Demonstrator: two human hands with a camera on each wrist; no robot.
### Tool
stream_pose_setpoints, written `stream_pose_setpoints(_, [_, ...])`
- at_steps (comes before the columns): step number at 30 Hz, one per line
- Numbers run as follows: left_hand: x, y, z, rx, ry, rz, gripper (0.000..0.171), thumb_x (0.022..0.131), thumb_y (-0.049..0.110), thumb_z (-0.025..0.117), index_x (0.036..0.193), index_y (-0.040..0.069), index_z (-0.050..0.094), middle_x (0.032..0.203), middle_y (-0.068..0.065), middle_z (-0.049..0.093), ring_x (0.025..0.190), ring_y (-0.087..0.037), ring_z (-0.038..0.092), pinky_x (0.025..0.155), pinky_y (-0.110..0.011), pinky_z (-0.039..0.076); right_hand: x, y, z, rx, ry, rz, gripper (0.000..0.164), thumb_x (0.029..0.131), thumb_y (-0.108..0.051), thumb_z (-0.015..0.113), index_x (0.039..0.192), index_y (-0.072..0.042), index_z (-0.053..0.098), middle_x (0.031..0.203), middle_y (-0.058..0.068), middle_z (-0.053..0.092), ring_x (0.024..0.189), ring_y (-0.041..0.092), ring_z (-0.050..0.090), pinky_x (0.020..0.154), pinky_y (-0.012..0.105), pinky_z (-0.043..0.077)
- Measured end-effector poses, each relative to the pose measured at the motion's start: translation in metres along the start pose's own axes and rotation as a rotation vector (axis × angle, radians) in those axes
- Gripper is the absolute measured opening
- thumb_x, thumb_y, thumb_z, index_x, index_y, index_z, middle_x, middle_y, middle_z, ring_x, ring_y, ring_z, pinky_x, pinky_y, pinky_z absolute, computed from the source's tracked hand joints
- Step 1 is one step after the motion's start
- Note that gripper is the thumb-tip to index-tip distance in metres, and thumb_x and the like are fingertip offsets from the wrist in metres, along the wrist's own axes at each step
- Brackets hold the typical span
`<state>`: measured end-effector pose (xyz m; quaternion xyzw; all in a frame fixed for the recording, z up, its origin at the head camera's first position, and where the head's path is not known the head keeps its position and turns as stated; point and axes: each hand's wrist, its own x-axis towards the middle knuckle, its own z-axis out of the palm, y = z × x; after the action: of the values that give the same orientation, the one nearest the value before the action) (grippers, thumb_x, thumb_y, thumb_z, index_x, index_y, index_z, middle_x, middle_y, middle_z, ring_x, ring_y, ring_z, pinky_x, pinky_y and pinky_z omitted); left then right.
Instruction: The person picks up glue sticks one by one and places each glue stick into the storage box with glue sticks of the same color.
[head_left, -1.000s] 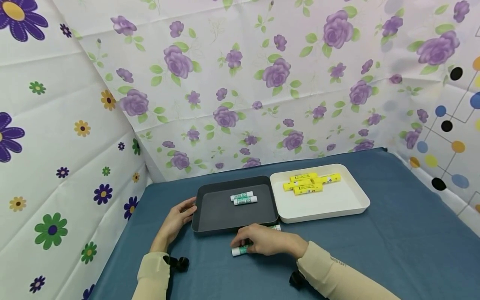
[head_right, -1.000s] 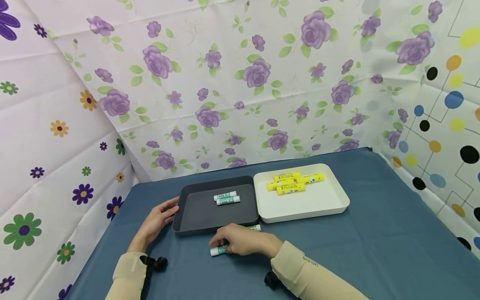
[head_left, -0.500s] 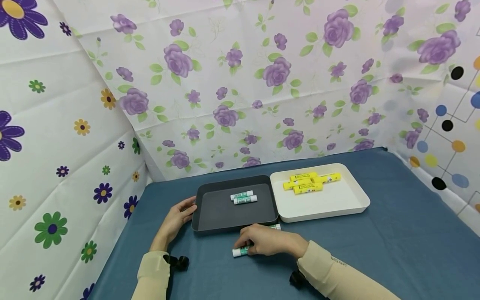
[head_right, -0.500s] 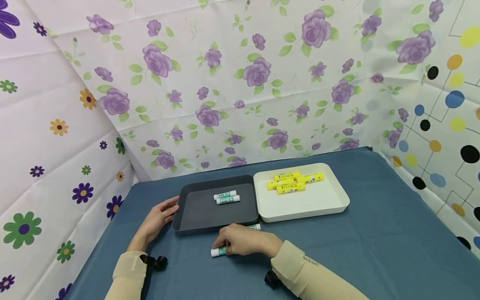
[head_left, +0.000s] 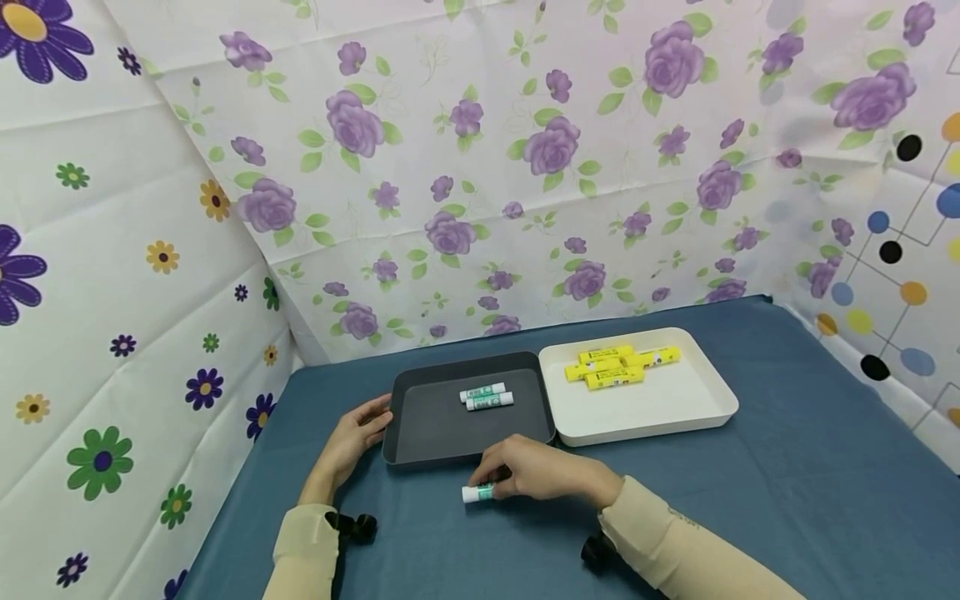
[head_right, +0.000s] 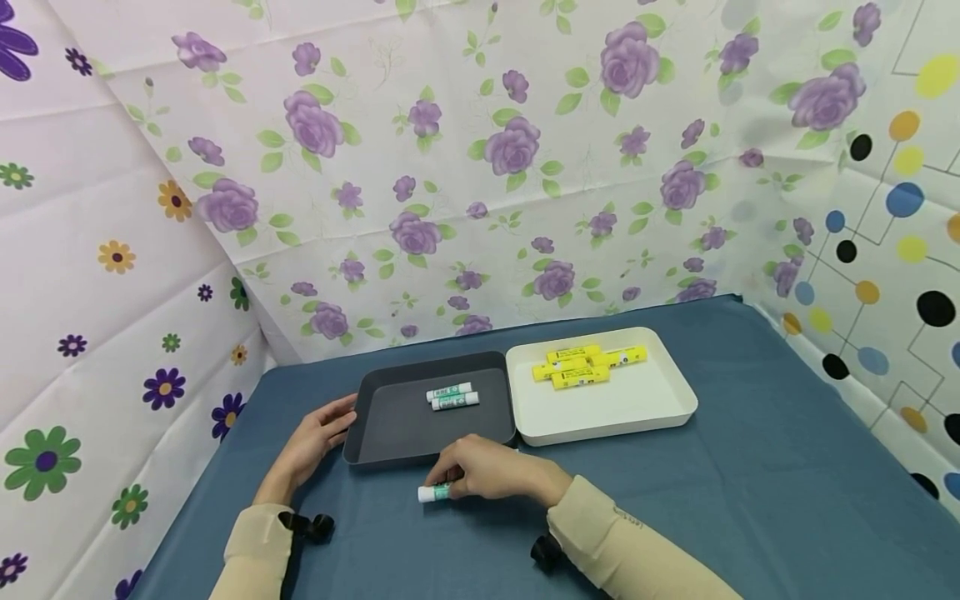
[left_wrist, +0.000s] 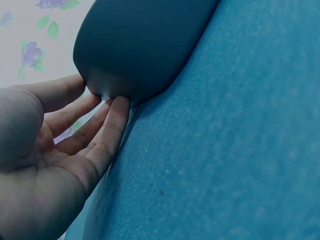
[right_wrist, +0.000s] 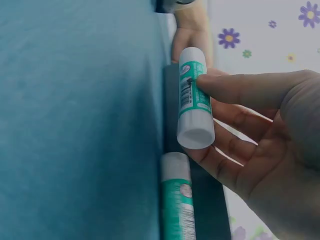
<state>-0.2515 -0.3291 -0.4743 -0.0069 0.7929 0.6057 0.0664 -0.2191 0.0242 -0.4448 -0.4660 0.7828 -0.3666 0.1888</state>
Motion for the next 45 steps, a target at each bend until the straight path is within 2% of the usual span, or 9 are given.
stream_pose_setpoints(9, [-0.001, -0.003, 0.0, 0.005, 0.006, -0.001, 0.056, 0.11, 0.022, 0.056, 0.161, 0.007, 0.039, 0.15, -0.023, 0.044, 0.139, -0.037, 0.047, 0.114, -0.051, 0.045, -0.009, -0.004, -0.026, 0.168, 0.08, -0.027, 0.028, 0.099, -0.008, 0.072, 0.126, -0.016, 0.077, 0.113, -0.007, 0.074, 0.09, 0.01, 0.066, 0.076, 0.026, 0.059])
stream_pose_setpoints(16, [0.0, -0.007, 0.001, 0.004, 0.018, -0.007, 0.056, 0.11, 0.023, 0.057, 0.161, 0.007, 0.039, 0.15, -0.023, 0.044, 0.139, -0.036, 0.046, 0.115, -0.052, 0.044, -0.017, 0.001, -0.045, 0.209, 0.14, -0.042, 0.028, 0.101, -0.011, 0.07, 0.127, -0.017, 0.077, 0.122, -0.003, 0.074, 0.099, 0.019, 0.069, 0.081, 0.03, 0.06])
stream_pose_setpoints(21, [-0.001, -0.006, 0.001, 0.008, 0.026, -0.007, 0.056, 0.11, 0.023, 0.057, 0.161, 0.007, 0.039, 0.15, -0.023, 0.044, 0.139, -0.036, 0.046, 0.116, -0.052, 0.043, -0.022, 0.001, -0.056, 0.247, 0.178, -0.043, 0.028, 0.102, -0.011, 0.068, 0.129, -0.013, 0.076, 0.12, 0.001, 0.074, 0.093, 0.025, 0.065, 0.075, 0.028, 0.056])
stream_pose_setpoints(26, [-0.001, -0.006, 0.0, 0.014, 0.035, -0.009, 0.056, 0.109, 0.024, 0.058, 0.16, 0.009, 0.041, 0.149, -0.021, 0.046, 0.137, -0.034, 0.048, 0.115, -0.05, 0.045, -0.027, -0.001, -0.065, 0.287, 0.214, -0.039, 0.029, 0.1, -0.011, 0.07, 0.129, -0.011, 0.076, 0.121, 0.004, 0.074, 0.083, 0.024, 0.061, 0.069, 0.035, 0.054])
stream_pose_setpoints(30, [0.0, -0.005, 0.0, 0.017, 0.04, -0.015, 0.056, 0.109, 0.025, 0.06, 0.16, 0.01, 0.043, 0.147, -0.019, 0.048, 0.136, -0.032, 0.05, 0.114, -0.047, 0.047, -0.03, 0.0, -0.068, 0.291, 0.243, 0.0, 0.031, 0.1, -0.012, 0.07, 0.131, -0.012, 0.075, 0.124, 0.003, 0.073, 0.087, 0.025, 0.065, 0.072, 0.038, 0.057])
stream_pose_setpoints(36, [0.002, -0.004, 0.0, 0.015, 0.025, -0.009, 0.055, 0.109, 0.024, 0.059, 0.16, 0.01, 0.043, 0.147, -0.019, 0.048, 0.136, -0.032, 0.05, 0.112, -0.044, 0.048, -0.031, 0.004, -0.069, 0.28, 0.273, 0.035, 0.032, 0.101, -0.011, 0.069, 0.133, -0.012, 0.074, 0.126, 0.005, 0.072, 0.096, 0.04, 0.068, 0.077, 0.038, 0.058])
stream_pose_setpoints(39, [0.002, -0.004, 0.001, 0.013, 0.021, -0.008, 0.055, 0.11, 0.023, 0.058, 0.16, 0.01, 0.042, 0.147, -0.02, 0.048, 0.136, -0.033, 0.049, 0.112, -0.044, 0.048, -0.03, 0.005, -0.071, 0.277, 0.28, 0.047, 0.033, 0.101, -0.01, 0.069, 0.133, -0.012, 0.073, 0.127, 0.005, 0.072, 0.096, 0.04, 0.066, 0.077, 0.043, 0.057])
stream_pose_setpoints(45, [0.001, -0.002, 0.002, 0.008, 0.014, -0.001, 0.057, 0.11, 0.024, 0.057, 0.161, 0.007, 0.039, 0.149, -0.022, 0.045, 0.138, -0.034, 0.048, 0.113, -0.046, 0.047, -0.025, 0.006, -0.079, 0.246, 0.285, 0.028, 0.031, 0.102, -0.01, 0.068, 0.133, -0.008, 0.073, 0.13, 0.009, 0.071, 0.102, 0.037, 0.068, 0.083, 0.042, 0.06])
